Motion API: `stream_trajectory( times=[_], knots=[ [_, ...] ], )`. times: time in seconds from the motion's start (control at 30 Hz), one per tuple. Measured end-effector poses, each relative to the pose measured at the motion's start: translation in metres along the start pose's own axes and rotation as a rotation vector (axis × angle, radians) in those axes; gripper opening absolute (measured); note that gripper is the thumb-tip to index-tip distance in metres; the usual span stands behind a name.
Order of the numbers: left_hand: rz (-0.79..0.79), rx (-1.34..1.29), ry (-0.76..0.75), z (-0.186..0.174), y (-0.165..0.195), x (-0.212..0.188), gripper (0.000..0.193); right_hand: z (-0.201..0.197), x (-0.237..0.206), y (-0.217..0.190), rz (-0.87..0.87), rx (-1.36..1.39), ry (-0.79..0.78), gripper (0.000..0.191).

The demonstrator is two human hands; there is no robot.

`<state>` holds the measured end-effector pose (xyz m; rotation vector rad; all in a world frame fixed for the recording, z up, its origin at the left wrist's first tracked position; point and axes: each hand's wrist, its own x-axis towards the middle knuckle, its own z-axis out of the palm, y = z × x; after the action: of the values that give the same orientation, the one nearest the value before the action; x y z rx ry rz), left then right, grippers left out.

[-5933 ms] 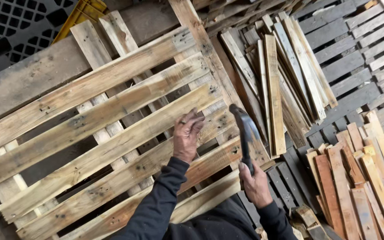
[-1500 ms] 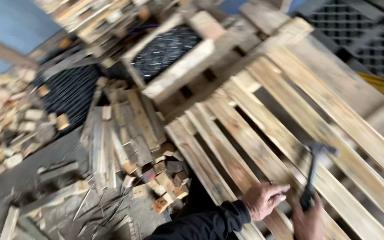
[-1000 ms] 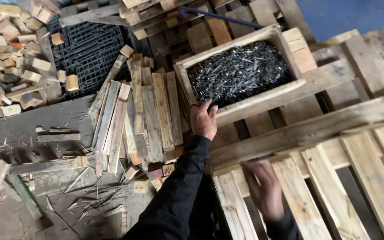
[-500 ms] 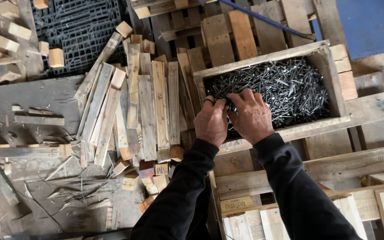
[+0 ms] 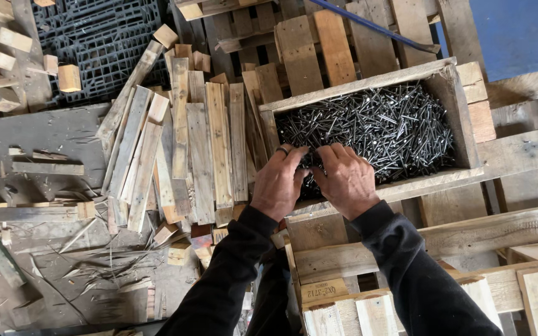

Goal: The person hammers nails into a wooden pallet using a hammer. They repeatedly pick nails from a nearby wooden box and drive them into the pallet slats to secure the structure.

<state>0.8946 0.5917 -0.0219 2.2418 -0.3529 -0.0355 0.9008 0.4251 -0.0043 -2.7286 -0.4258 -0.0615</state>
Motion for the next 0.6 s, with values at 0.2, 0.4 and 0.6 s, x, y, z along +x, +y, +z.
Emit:
stream_trajectory(
  times=[0.2,0.4,0.6],
  knots=[
    [-0.023,-0.049,0.118,0.022,0.008,0.0,0.03,-0.003,-0.002,0.007,0.15,0.165,-0.023,0.016],
    [-0.015,-0.221,0.048,0.034,0.008,0.016,0.025,-0.021,-0.01,0.014,0.293,0.461,-0.026,0.019],
    [0.084,-0.504,0.128,0.038,0.01,0.02,0.015,-0.032,-0.022,0.012,0.445,0.938,0.06,0.018]
  ],
)
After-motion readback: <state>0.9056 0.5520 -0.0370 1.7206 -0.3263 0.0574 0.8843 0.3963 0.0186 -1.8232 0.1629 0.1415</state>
